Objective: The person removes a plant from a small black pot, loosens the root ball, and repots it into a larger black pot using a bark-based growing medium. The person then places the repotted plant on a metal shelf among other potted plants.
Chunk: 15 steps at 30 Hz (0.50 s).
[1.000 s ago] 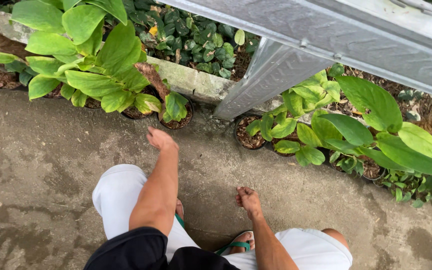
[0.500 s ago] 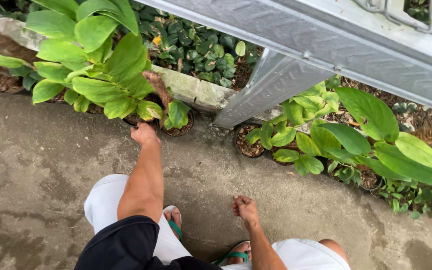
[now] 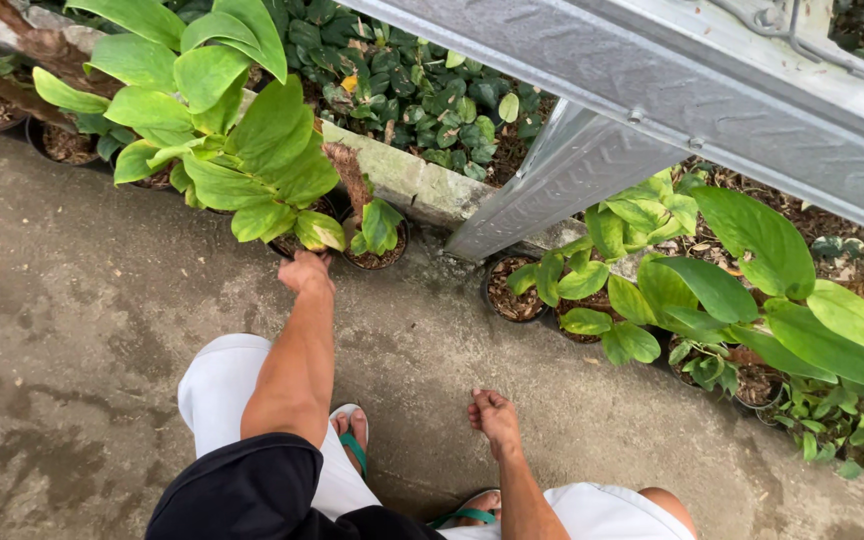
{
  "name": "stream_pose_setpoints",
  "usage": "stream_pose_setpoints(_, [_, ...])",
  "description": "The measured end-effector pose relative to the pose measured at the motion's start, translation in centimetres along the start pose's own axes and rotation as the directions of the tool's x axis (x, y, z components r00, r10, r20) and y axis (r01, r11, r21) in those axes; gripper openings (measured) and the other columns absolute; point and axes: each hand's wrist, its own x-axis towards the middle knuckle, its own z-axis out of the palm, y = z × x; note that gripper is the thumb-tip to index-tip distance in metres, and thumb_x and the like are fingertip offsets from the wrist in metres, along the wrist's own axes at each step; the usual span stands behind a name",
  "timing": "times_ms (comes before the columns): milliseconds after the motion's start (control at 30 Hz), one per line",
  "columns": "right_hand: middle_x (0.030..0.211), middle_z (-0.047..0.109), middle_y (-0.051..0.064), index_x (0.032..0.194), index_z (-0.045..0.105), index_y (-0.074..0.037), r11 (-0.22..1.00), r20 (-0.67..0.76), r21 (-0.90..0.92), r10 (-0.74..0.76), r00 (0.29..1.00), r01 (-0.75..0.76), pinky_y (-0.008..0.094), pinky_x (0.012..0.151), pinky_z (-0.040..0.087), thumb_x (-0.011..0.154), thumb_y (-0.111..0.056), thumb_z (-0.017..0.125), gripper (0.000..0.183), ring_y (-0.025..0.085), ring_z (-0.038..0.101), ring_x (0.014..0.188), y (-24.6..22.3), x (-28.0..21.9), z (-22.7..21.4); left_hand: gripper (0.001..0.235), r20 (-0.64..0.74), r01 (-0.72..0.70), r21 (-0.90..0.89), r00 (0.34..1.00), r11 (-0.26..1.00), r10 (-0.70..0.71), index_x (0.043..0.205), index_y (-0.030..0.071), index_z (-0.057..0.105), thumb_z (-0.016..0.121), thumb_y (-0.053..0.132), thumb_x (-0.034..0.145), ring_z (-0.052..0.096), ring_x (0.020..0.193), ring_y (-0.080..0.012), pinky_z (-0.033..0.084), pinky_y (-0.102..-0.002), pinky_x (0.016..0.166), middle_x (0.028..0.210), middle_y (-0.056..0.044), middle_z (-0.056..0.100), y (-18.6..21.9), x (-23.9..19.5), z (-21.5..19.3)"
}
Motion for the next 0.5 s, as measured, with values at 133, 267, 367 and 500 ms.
stream_pose_setpoints(133, [0.078, 0.067, 0.004, 0.106, 0.071, -0.004, 1.0, 0.015, 0.017, -0.005, 1.0, 0.005, 0.031, 0.063, 0.053, 0.098, -0.029, 0.066, 0.027, 0.014, 0.061, 0.067, -0.7, 0.3, 0.1, 0.023, -0.08, 0.027, 0.077, 0.997, 0.997, -0.021, 0.123, -0.002, 0.057, 0.051, 0.005, 0.101, 0.072, 0.069, -0.0286, 0.064, -0.041, 0.064, 0.098, -0.02, 0.072, 0.3, -1.4, -1.5])
stream_pose_setpoints(267, [0.078, 0.069, 0.004, 0.107, 0.072, -0.004, 1.0, 0.031, 0.008, -0.018, 0.999, 0.018, 0.031, 0.063, 0.054, 0.097, -0.029, 0.066, 0.027, 0.014, 0.062, 0.068, -0.8, -0.2, 0.3, 0.028, -0.108, 0.113, -0.078, 0.987, 0.991, -0.121, 0.125, 0.003, 0.057, 0.047, 0.005, 0.099, 0.069, 0.068, -0.028, 0.061, -0.04, 0.06, 0.098, -0.018, 0.07, 0.5, -2.6, -3.7])
stream_pose_setpoints(367, [0.078, 0.068, 0.005, 0.106, 0.073, -0.003, 1.0, 0.05, -0.014, -0.008, 0.999, 0.009, 0.032, 0.062, 0.055, 0.098, -0.029, 0.066, 0.028, 0.015, 0.062, 0.068, -1.0, -0.9, 0.1, 0.029, -0.131, 0.106, 0.019, 0.986, 0.994, -0.103, 0.129, 0.0, 0.054, 0.049, 0.003, 0.101, 0.073, 0.074, -0.0302, 0.065, -0.04, 0.064, 0.104, -0.021, 0.072, 0.2, -3.5, -5.5])
stream_pose_setpoints(500, [0.078, 0.068, 0.005, 0.105, 0.073, -0.003, 0.999, 0.078, -0.037, 0.008, 0.997, -0.005, 0.032, 0.061, 0.055, 0.098, -0.029, 0.066, 0.028, 0.015, 0.062, 0.067, -1.9, -1.9, 0.2, 0.037, -0.147, 0.156, -0.045, 0.976, 0.987, -0.161, 0.136, 0.002, 0.052, 0.047, 0.0, 0.1, 0.076, 0.078, -0.033, 0.064, -0.042, 0.069, 0.111, -0.022, 0.071, 0.2, -5.4, -8.6])
